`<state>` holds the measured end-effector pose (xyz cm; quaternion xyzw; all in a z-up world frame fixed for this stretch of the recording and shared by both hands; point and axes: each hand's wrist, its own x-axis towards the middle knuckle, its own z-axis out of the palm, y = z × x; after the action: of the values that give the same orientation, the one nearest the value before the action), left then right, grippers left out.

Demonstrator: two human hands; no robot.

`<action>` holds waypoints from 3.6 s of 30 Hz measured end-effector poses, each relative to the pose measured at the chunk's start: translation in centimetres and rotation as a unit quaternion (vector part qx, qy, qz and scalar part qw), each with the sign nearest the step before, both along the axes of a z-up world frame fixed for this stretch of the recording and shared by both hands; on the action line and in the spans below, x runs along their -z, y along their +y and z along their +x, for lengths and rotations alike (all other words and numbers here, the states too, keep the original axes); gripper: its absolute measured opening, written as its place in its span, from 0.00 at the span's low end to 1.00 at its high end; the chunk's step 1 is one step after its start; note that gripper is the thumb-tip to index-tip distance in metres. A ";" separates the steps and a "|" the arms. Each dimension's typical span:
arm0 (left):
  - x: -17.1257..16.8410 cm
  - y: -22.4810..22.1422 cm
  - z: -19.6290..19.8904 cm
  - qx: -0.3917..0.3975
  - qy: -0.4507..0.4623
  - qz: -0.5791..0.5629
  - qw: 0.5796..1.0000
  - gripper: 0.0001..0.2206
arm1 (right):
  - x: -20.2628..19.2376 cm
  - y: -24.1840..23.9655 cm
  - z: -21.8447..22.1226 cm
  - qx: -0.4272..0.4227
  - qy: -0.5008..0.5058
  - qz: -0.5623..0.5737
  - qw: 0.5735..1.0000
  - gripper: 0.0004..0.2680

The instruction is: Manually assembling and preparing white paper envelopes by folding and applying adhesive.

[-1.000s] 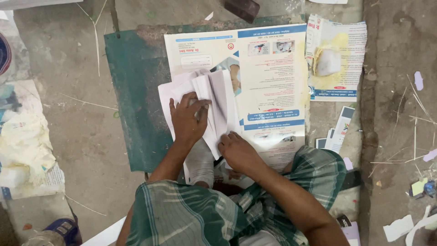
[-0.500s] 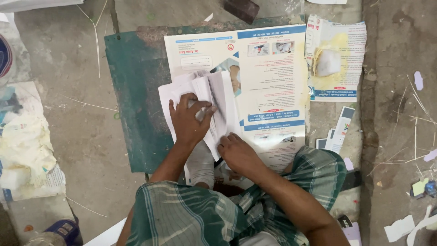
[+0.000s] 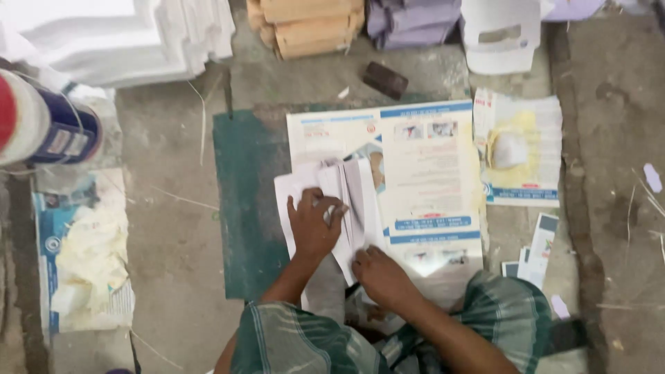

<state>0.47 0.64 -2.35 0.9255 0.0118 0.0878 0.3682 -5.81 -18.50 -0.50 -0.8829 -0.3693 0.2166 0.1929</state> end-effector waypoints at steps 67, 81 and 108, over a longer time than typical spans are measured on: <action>-1.3 -0.1 0.8 0.004 0.083 0.069 0.994 0.15 | -0.7 -2.5 3.7 0.000 0.071 0.057 0.996 0.07; -1.1 1.4 0.4 0.056 0.063 0.025 0.996 0.22 | 0.9 -1.8 1.4 0.170 0.131 0.006 0.977 0.08; -2.5 -0.1 1.5 0.042 0.066 0.103 0.992 0.07 | 0.0 -0.4 1.7 0.011 0.042 -0.019 0.999 0.04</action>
<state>1.95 0.57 0.14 0.9621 -0.0123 0.0113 0.2722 -4.11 -18.89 -0.45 -0.8805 -0.3470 0.2587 0.1935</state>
